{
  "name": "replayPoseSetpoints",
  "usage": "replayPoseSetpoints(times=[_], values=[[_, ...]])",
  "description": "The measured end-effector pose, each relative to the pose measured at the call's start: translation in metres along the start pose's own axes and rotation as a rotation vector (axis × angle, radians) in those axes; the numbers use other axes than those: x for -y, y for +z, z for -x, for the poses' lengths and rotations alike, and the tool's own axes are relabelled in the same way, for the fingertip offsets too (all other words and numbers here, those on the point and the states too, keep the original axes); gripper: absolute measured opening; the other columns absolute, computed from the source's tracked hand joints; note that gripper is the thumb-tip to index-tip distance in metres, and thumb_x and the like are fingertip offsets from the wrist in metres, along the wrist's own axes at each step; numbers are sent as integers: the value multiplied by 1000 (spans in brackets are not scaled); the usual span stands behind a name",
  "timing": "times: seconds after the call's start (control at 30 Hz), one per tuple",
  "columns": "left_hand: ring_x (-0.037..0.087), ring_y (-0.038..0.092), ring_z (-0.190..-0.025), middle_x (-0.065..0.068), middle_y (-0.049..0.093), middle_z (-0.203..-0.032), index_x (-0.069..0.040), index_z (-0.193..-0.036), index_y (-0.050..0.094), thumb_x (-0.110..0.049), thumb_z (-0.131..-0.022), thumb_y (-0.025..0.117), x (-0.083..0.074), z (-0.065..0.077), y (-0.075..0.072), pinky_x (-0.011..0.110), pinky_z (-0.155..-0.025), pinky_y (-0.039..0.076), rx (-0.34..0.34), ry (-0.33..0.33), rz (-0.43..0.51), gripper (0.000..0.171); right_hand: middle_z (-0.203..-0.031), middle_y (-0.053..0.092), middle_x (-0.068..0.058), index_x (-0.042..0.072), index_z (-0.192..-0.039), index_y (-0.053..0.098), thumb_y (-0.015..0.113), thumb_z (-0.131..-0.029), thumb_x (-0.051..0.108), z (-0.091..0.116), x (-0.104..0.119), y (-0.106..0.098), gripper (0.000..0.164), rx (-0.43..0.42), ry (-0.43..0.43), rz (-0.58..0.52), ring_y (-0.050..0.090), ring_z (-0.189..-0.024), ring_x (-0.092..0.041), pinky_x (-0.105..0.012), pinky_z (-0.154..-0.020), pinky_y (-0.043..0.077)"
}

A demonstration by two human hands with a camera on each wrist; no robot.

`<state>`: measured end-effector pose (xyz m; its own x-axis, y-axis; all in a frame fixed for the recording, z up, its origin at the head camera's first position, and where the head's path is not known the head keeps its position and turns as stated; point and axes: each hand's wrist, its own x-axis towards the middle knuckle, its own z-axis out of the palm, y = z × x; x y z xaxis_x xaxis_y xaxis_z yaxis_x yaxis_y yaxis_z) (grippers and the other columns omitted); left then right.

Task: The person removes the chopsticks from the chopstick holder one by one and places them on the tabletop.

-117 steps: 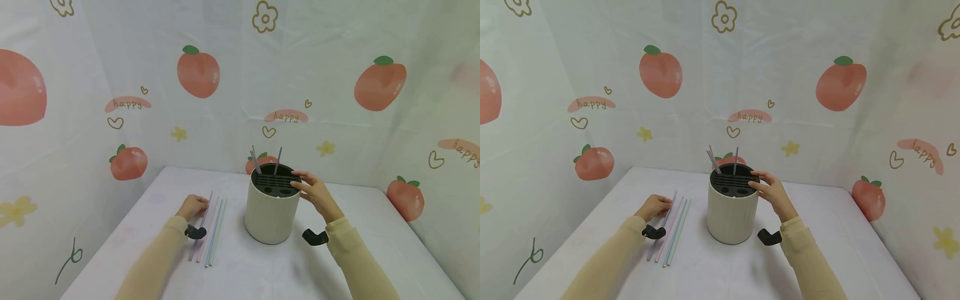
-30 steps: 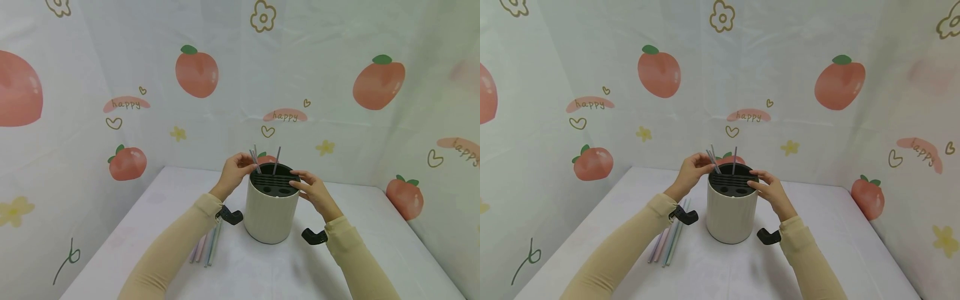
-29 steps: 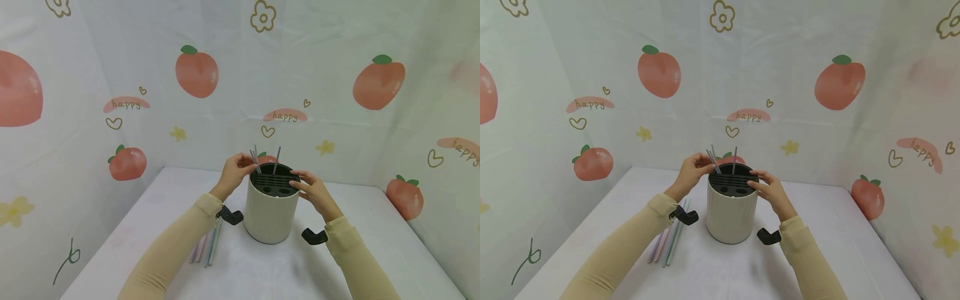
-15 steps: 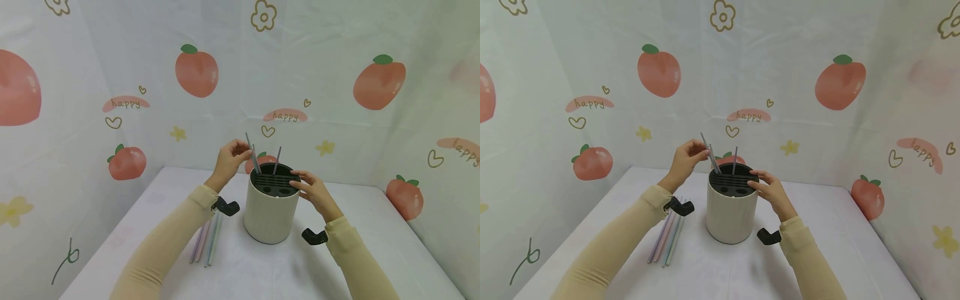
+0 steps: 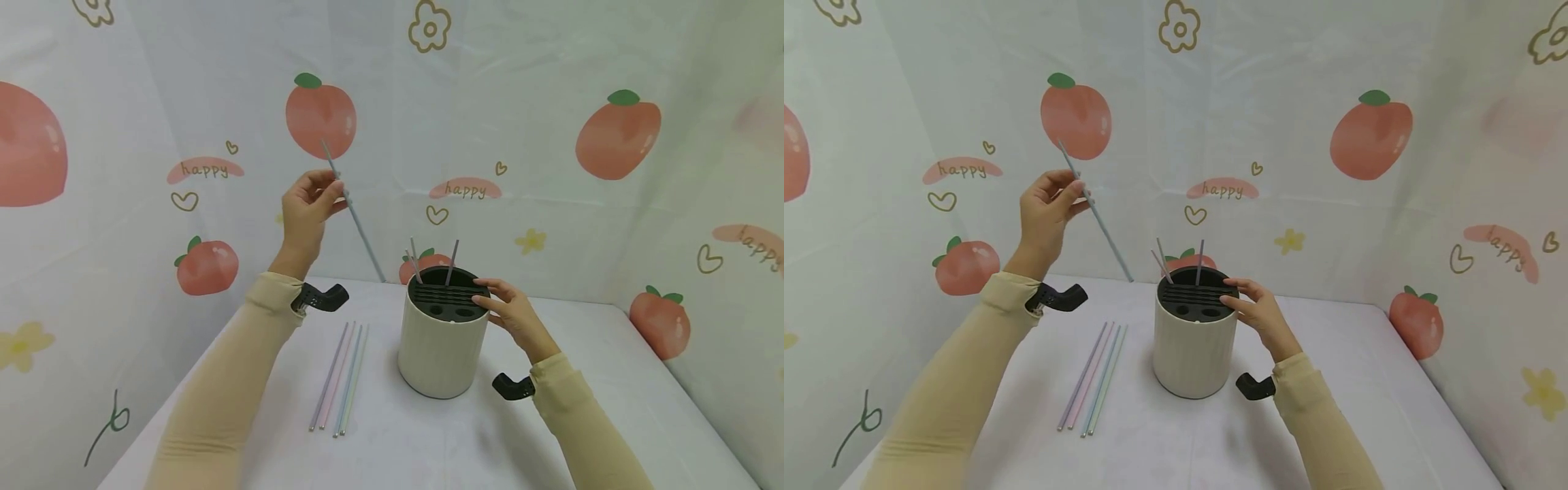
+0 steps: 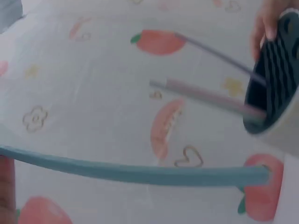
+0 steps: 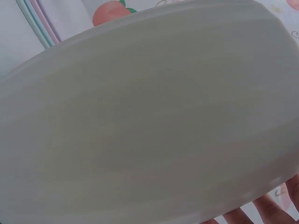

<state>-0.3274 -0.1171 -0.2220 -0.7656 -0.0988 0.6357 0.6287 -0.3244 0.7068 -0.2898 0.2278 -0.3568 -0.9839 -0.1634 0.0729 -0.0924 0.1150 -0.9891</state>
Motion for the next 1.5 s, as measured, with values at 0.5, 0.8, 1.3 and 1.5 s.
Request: replayPoseSetpoints(times=[0.5, 0.8, 1.3, 1.5], values=[[17, 65, -91, 22, 62, -120, 11, -126, 55, -9, -97, 59, 87, 75, -113, 26, -83, 57, 136, -762, -673, 36, -152, 31, -19, 1, -140, 43, 65, -93, 21, 2, 1, 2, 56, -9, 2, 17, 33, -137, -34, -57, -112, 30], [21, 63, -81, 15, 67, -97, 11, -111, 64, -4, -91, 64, 135, 125, -128, 23, -67, 58, 122, -898, -778, 25, -154, 27, -19, 3, -139, 44, 66, -93, 21, 3, 1, 2, 54, -5, 8, 5, 30, -140, -34, -58, -113, 29], [11, 58, -65, 11, 67, -83, 9, -95, 70, 0, -83, 70, 155, 140, -131, 18, -56, 54, 149, -881, -894, 15, -153, 28, -19, 2, -140, 43, 65, -93, 19, 2, 0, 2, 55, -11, 5, 1, 31, -139, -35, -59, -113, 28], [14, 61, -68, 11, 68, -83, 7, -91, 70, 0, -81, 73, 160, 139, -133, 20, -59, 56, 165, -905, -899, 13, -153, 29, -18, 3, -139, 45, 66, -93, 19, 0, -1, 1, 53, -13, 0, 1, 32, -138, -34, -59, -112, 30]])
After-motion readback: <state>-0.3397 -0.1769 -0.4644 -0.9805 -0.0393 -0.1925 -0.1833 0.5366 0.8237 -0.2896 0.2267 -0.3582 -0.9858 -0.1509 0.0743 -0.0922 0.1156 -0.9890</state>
